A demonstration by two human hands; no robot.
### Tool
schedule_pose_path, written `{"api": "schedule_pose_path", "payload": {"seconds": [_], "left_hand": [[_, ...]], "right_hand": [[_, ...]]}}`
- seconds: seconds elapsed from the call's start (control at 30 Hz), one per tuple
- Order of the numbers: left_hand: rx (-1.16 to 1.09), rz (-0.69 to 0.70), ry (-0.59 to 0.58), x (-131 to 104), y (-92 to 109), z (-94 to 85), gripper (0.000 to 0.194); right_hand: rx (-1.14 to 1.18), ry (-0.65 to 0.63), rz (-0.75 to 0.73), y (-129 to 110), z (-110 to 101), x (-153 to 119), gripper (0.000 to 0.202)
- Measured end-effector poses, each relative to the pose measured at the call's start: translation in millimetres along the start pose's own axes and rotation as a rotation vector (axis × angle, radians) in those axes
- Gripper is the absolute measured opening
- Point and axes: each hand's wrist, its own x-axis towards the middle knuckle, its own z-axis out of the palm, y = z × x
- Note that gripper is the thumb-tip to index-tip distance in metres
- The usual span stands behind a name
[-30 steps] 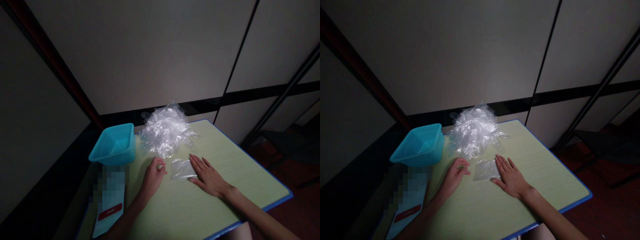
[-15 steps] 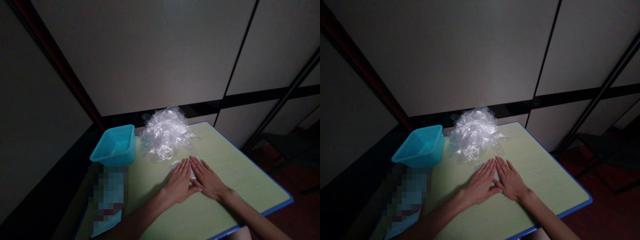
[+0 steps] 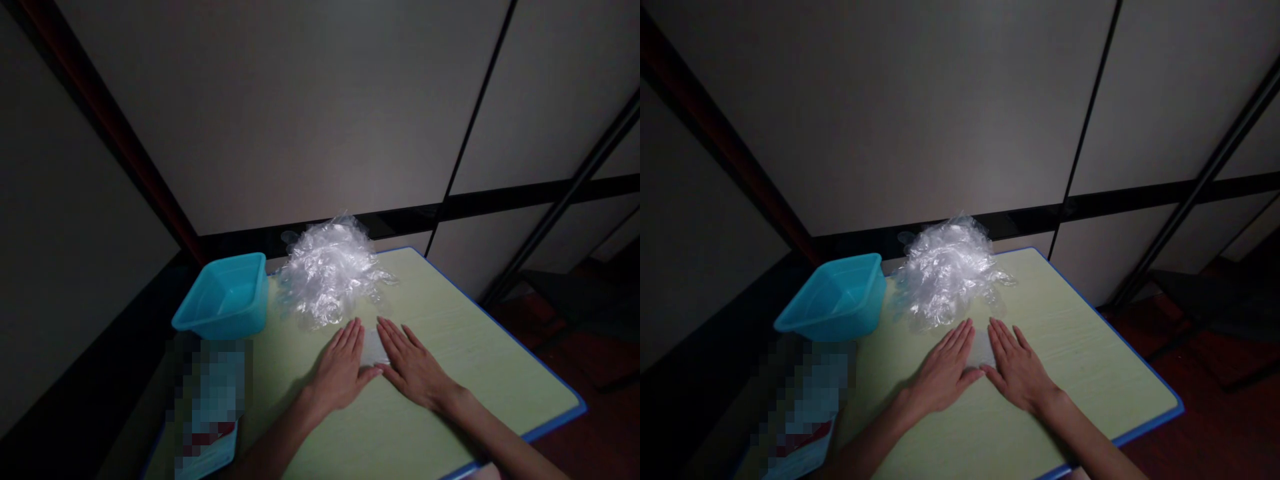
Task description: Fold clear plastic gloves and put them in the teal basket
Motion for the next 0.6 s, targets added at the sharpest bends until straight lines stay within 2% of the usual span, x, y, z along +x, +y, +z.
{"api": "schedule_pose_path", "payload": {"seconds": [0.4,0.6], "left_hand": [[0.054,-0.044,0.046,-9,-18,7.2,0.069],[0.030,-0.073,0.040,-8,-18,7.5,0.072]], "right_hand": [[-0.003,-0.030,0.058,-3,-4,1,0.065],[0.036,-0.021,0.132,-6,-2,-3,0.068]]}}
